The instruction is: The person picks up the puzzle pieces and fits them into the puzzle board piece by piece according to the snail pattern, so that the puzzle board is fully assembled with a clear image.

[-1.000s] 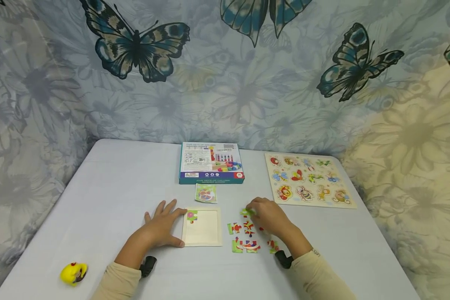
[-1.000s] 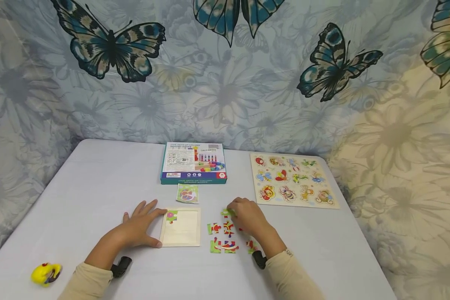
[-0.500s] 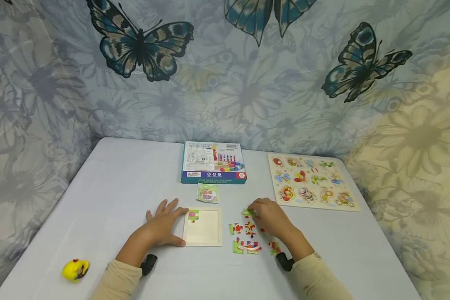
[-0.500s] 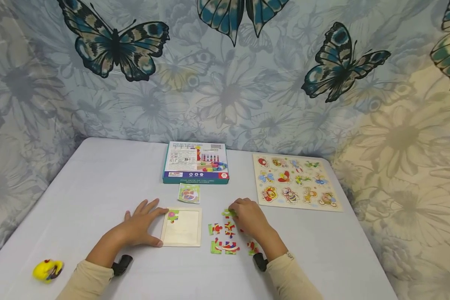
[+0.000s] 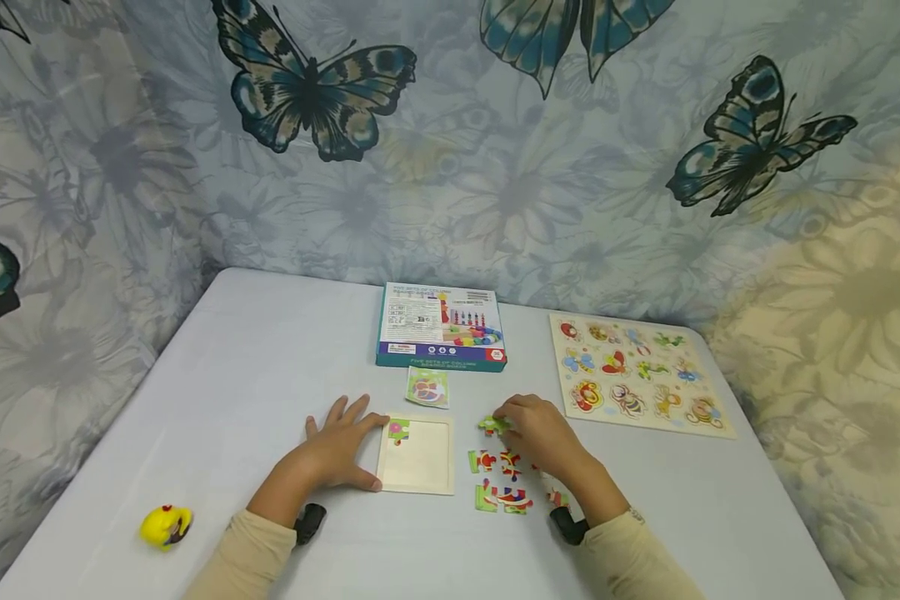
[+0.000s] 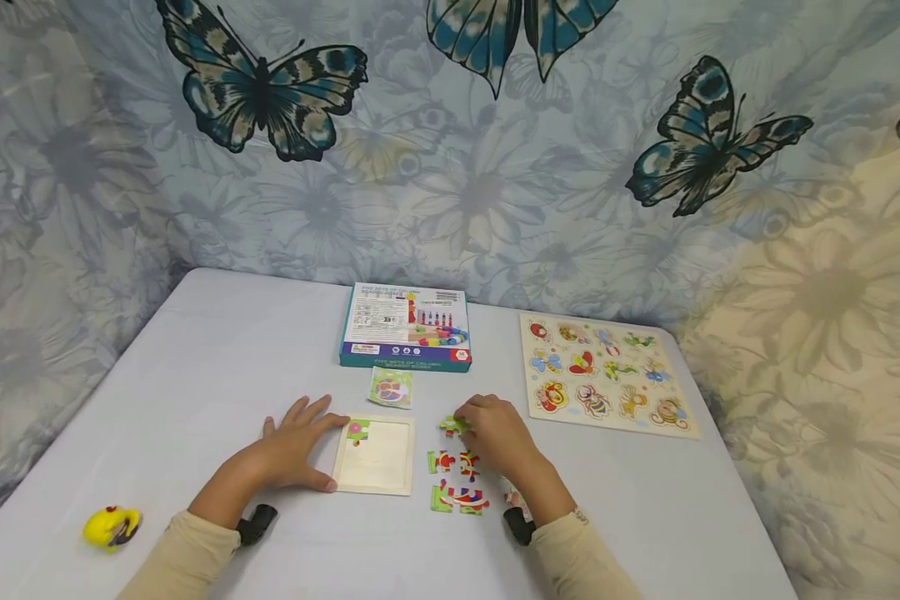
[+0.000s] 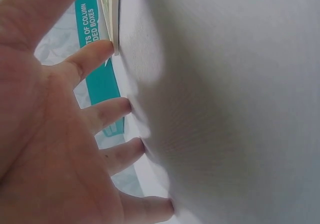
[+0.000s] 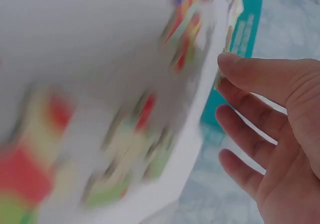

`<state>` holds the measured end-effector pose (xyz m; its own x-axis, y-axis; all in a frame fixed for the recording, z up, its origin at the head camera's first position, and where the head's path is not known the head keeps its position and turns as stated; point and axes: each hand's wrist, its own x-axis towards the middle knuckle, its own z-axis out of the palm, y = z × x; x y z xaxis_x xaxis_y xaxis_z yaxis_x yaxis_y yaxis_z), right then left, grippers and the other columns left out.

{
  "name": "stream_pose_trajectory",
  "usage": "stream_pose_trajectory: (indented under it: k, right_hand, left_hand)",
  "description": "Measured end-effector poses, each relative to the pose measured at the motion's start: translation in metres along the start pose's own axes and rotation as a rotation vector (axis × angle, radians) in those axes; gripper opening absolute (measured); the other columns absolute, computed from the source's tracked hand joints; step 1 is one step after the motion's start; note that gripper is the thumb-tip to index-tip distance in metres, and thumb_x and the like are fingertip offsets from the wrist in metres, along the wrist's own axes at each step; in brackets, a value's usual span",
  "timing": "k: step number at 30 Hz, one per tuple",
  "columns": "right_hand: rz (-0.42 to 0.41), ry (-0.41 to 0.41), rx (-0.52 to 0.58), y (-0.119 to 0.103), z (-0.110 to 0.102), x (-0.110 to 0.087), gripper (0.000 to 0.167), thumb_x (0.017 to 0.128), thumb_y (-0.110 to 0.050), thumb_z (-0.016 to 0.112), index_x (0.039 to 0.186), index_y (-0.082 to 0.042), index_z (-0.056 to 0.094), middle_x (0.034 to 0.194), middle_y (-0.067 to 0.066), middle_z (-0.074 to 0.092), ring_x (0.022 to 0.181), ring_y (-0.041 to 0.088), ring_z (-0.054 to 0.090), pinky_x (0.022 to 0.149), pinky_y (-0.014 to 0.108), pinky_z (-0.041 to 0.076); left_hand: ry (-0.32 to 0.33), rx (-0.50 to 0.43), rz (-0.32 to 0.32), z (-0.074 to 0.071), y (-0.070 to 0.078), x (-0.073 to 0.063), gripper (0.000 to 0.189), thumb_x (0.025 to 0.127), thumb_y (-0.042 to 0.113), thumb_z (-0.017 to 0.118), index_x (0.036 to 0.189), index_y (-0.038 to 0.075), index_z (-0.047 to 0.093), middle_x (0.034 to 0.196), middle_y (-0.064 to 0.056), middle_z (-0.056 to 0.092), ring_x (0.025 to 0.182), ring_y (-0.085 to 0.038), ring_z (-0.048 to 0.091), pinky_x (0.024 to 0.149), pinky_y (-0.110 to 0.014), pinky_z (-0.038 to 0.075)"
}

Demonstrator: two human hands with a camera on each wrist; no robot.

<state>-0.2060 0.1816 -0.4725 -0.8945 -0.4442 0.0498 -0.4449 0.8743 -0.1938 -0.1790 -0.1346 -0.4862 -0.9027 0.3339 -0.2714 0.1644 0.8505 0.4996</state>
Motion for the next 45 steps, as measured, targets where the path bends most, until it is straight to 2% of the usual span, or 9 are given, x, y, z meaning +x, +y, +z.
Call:
stream_pose_trajectory:
  k: [8, 16, 26, 39, 45]
  right_hand:
    - [-0.097, -0.021, 0.007, -0.036, 0.003, 0.018, 0.030, 0.082, -0.018, 0.079, 0.111, -0.016, 0.073, 0.109, -0.002, 0.069, 0.103, 0.016, 0.063, 0.092, 0.035, 0.052]
    - [-0.204, -0.059, 0.032, -0.064, 0.017, 0.035, 0.027, 0.085, -0.017, 0.076, 0.111, -0.017, 0.073, 0.108, 0.000, 0.069, 0.100, 0.017, 0.065, 0.090, 0.035, 0.054]
    - [-0.211, -0.095, 0.044, -0.075, 0.023, 0.042, 0.023, 0.086, -0.019, 0.075, 0.109, -0.018, 0.074, 0.108, 0.000, 0.070, 0.100, 0.018, 0.065, 0.091, 0.035, 0.053]
    - [-0.267, -0.046, -0.053, -0.078, 0.027, 0.046, 0.023, 0.083, -0.021, 0.077, 0.106, -0.019, 0.075, 0.101, -0.001, 0.069, 0.091, 0.014, 0.064, 0.086, 0.032, 0.054]
    - [-0.260, -0.042, -0.082, -0.079, 0.027, 0.045, 0.023, 0.083, -0.020, 0.077, 0.106, -0.019, 0.075, 0.102, -0.001, 0.069, 0.094, 0.016, 0.063, 0.094, 0.037, 0.051]
  left_hand:
    - [0.003, 0.000, 0.002, 0.000, 0.004, 0.003, 0.088, 0.061, 0.036, 0.091, 0.139, 0.022, 0.051, 0.160, -0.015, 0.022, 0.146, -0.047, 0.008, 0.100, -0.082, 0.007]
    - [-0.002, -0.008, -0.014, -0.001, 0.004, -0.002, 0.088, 0.061, 0.036, 0.091, 0.139, 0.020, 0.051, 0.159, -0.016, 0.022, 0.146, -0.047, 0.008, 0.101, -0.081, 0.007]
    - [-0.005, -0.008, -0.006, -0.001, 0.003, -0.002, 0.088, 0.062, 0.037, 0.090, 0.139, 0.020, 0.051, 0.159, -0.016, 0.023, 0.146, -0.047, 0.009, 0.101, -0.081, 0.007]
    - [-0.014, 0.019, -0.015, -0.003, 0.005, -0.003, 0.089, 0.062, 0.040, 0.090, 0.139, 0.022, 0.050, 0.160, -0.015, 0.022, 0.146, -0.046, 0.009, 0.101, -0.081, 0.010]
    - [-0.007, 0.017, -0.016, -0.001, 0.004, 0.001, 0.089, 0.062, 0.039, 0.090, 0.140, 0.021, 0.050, 0.160, -0.015, 0.022, 0.146, -0.046, 0.009, 0.101, -0.081, 0.009]
